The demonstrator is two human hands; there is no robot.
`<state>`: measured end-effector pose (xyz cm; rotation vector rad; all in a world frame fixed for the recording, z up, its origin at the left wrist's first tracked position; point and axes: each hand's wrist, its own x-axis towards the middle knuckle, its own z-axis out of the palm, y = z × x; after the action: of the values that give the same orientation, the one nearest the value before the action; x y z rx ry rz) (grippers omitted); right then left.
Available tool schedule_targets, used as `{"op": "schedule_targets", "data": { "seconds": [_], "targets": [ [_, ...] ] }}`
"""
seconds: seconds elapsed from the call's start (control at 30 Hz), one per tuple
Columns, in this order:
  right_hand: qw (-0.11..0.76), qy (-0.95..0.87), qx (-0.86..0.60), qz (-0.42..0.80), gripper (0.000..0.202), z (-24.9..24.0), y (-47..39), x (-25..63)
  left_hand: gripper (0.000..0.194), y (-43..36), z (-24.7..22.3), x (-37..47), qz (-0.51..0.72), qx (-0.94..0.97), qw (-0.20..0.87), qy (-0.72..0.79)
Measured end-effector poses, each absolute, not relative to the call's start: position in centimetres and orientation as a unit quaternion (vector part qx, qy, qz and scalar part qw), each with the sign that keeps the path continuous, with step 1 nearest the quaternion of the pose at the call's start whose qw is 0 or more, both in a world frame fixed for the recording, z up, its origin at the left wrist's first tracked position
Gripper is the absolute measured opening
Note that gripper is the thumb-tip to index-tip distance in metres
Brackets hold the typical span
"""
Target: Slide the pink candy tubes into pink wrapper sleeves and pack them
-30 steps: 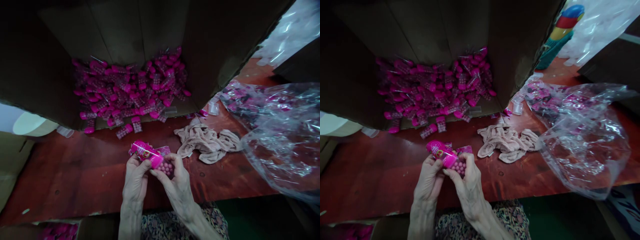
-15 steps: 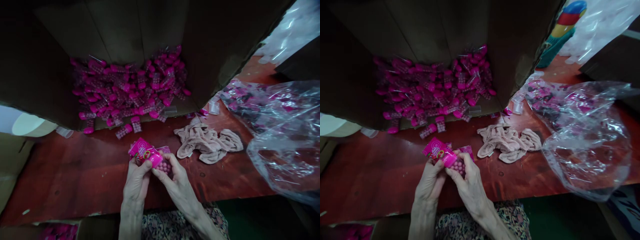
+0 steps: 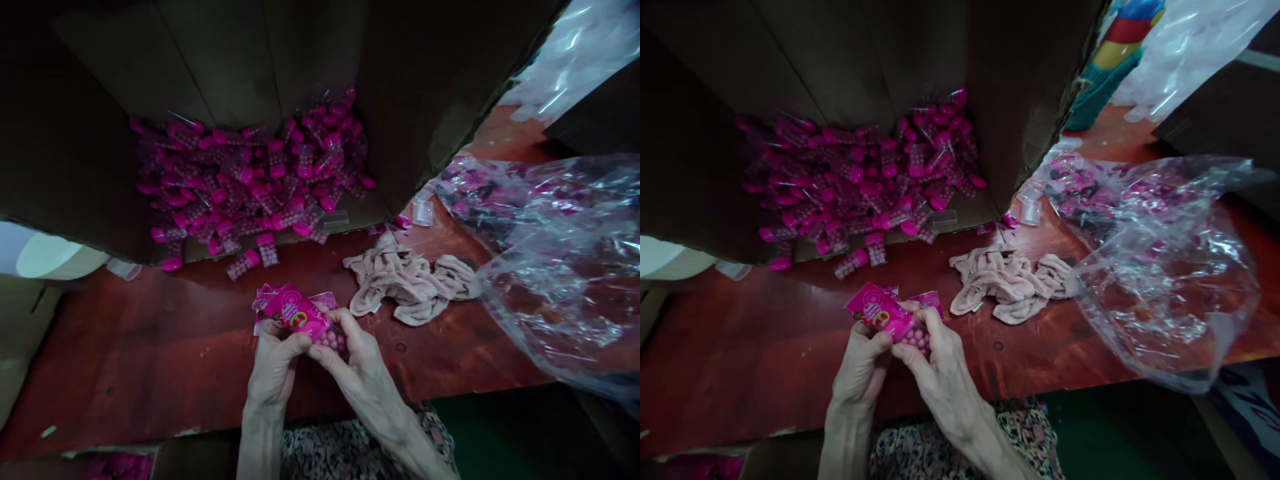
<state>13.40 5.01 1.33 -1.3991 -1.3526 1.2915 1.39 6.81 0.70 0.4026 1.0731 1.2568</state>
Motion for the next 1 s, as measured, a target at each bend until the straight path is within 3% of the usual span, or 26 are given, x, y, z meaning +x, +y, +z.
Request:
{"op": "schedule_targets", "data": {
  "seconds": [0.13,0.27,0.43,0.67,0.87,1.0],
  "targets": [
    [0.398,-0.532,-0.513,0.543,0.035,1.7,4.7,14.2,0.029,6.7,1.0,1.4,0.543,0.185,0.666,0.476],
    [0.387,-0.562,-0.557,0.474,0.042,0.6,3.7,13.6,0.018,6.7,1.5,2.2,0.565,0.179,0.619,0.516],
    [0.436,-0.587,-0.564,0.384,0.042,-0.6,3.4,12.6,0.011,6.2,2.0,3.5,0.556,0.154,0.628,0.523],
    [0.421,-0.535,-0.559,0.472,0.048,0.6,4.1,12.7,0.014,5.7,2.6,3.0,0.562,0.128,0.671,0.465],
    [0.425,-0.583,-0.556,0.414,0.055,0.0,3.9,12.4,0.019,5.8,3.3,2.7,0.549,0.166,0.670,0.471],
    [0.397,-0.603,-0.508,0.470,0.060,0.9,3.9,12.7,0.020,5.7,2.8,2.0,0.578,0.098,0.666,0.461]
  ]
}}
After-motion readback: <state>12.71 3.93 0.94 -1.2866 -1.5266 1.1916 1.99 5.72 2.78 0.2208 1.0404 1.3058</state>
